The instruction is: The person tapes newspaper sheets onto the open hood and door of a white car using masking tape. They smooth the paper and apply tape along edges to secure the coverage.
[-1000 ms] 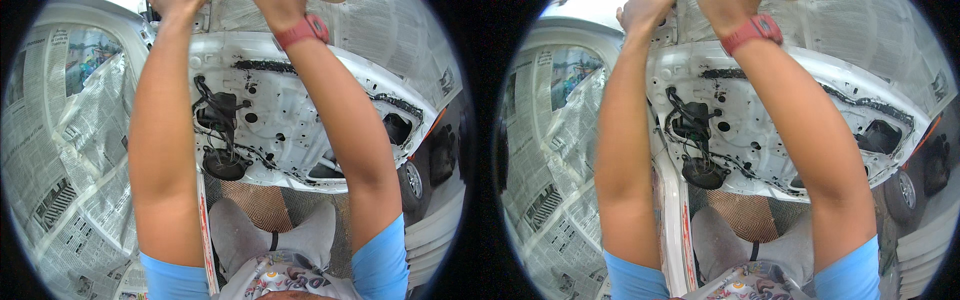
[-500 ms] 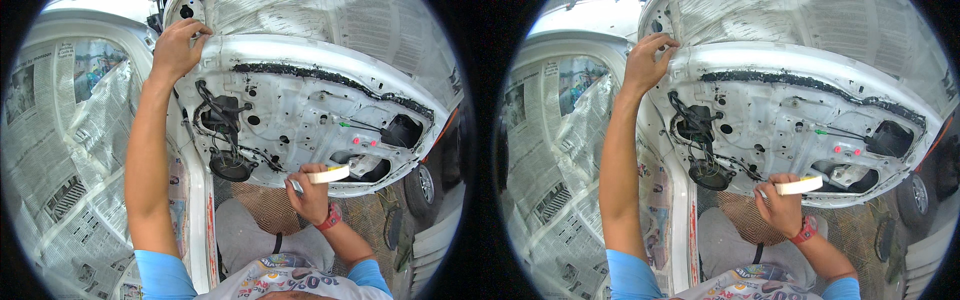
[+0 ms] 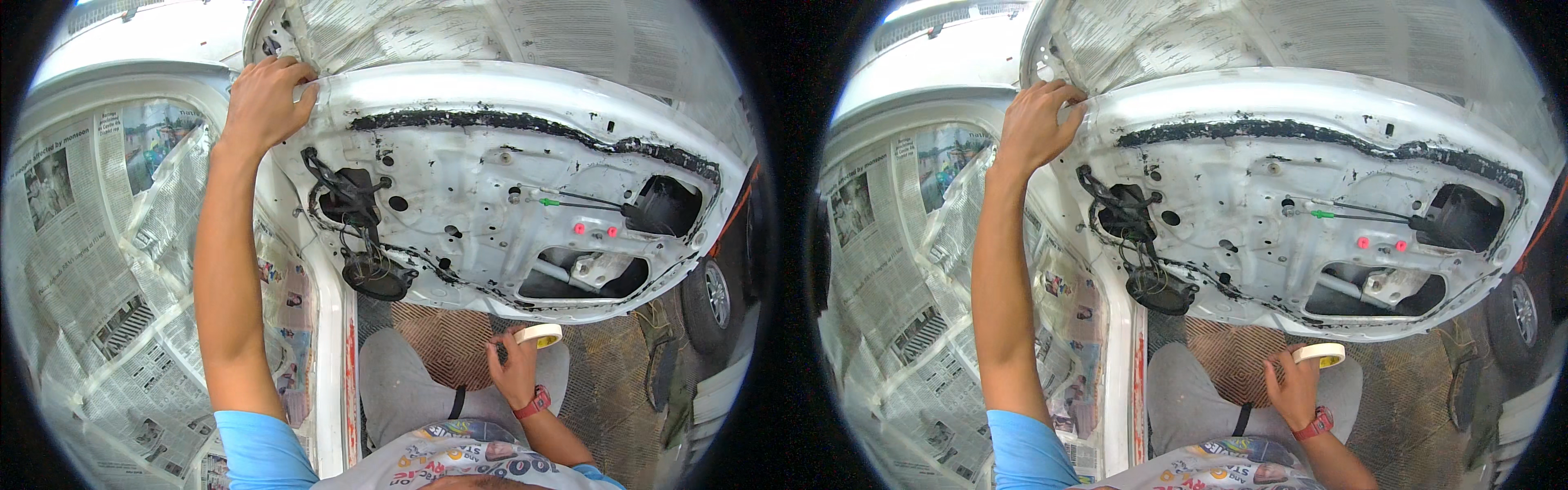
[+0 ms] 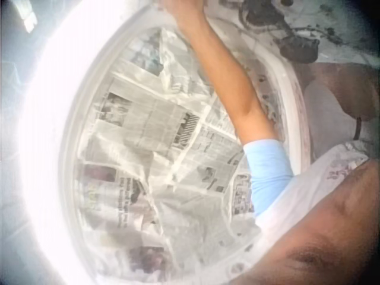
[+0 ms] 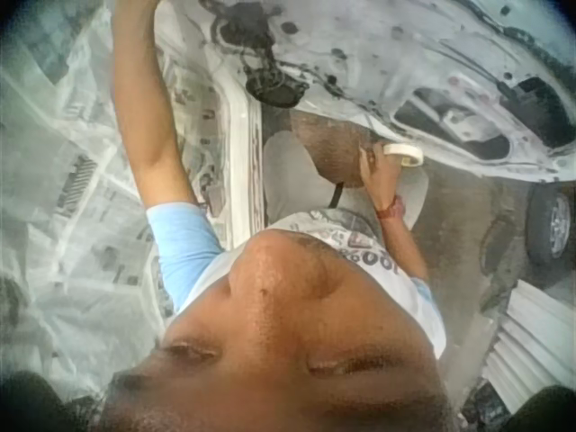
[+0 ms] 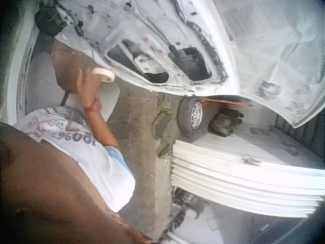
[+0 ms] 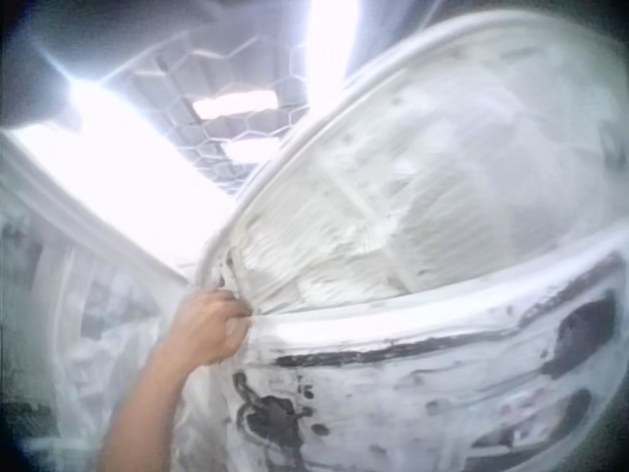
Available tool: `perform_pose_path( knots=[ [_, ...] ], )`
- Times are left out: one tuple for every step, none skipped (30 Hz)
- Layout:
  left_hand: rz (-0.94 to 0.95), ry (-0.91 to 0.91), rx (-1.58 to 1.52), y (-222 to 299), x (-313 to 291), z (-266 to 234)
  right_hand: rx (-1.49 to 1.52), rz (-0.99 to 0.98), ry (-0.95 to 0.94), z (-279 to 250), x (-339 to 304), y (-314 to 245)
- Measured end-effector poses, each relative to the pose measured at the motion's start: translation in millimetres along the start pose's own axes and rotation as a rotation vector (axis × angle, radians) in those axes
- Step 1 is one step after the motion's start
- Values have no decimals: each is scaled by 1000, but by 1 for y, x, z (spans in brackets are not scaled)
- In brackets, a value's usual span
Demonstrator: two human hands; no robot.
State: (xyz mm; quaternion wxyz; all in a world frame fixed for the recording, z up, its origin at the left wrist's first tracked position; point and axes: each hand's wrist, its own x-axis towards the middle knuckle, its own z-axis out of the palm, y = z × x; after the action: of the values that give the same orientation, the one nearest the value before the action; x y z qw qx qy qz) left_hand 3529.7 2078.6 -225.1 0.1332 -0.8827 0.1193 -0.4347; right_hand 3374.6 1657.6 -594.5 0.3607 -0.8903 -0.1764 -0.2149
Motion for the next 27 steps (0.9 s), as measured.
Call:
perform_pose_path(
  knots=[
    [-14,-22,-9,4,1,-2,13,14,-8,-1,-4,5],
    [-35,-19,-26,5,1,-2,26,24,-14,-1,-6,9],
    [-55,-15,-44,3,-2,0,39,35,-21,-2,-9,13],
    [-76,-12,-62,1,-3,1,40,38,-14,-2,-12,16],
    [-92,-22,-49,4,-3,0,34,41,-4,-3,-13,19],
    [-109,-31,-36,6,-3,0,29,44,6,-4,-14,21],
    [-126,-41,-23,8,-3,0,46,58,15,-6,-15,23],
    [-167,-25,-68,14,-3,-1,62,70,23,-10,-15,23],
    [-208,-9,-113,23,-3,-2,78,82,30,-12,-16,24],
    [-249,7,-158,28,-1,-3,70,99,41,-14,-16,25],
    [-228,20,-197,27,-1,-4,71,108,43,-15,-17,26],
    [-208,32,-236,25,-3,-2,72,118,45,-16,-17,26],
    [-188,44,-273,22,-5,0,85,108,53,-17,-16,26],
    [-200,43,-280,23,-8,1,89,101,61,-19,-16,27],
    [-213,42,-285,24,-12,2,96,93,69,-21,-16,27],
    [-227,41,-287,23,-16,2,92,85,42,-23,-15,27],
    [-227,81,-303,27,-22,-2,86,79,15,-26,-13,26],
    [-223,121,-324,35,-30,-5,76,78,-9,-29,-10,26],
    [-219,162,-344,46,-41,-9,186,142,-15,-28,-6,26],
    [-256,250,-413,67,-56,-8,291,212,-20,-28,-3,24],
    [-270,245,-556,94,-73,-6,395,283,-24,-28,2,23],
    [-282,242,-693,125,-92,-6,349,204,-117,-33,11,19],
    [-348,148,-964,159,-115,-7,415,148,-185,-41,22,7],
    [-322,-8,-1094,184,-140,4,481,92,-251,-49,32,-8],
    [-345,-159,-1232,214,-163,10,547,28,-318,-57,44,-23],
    [-285,-249,-1317,237,-179,15,585,-4,-412,-64,55,-37],
    [-281,-321,-1378,257,-192,18,614,-23,-503,-70,63,-49]
  ],
)
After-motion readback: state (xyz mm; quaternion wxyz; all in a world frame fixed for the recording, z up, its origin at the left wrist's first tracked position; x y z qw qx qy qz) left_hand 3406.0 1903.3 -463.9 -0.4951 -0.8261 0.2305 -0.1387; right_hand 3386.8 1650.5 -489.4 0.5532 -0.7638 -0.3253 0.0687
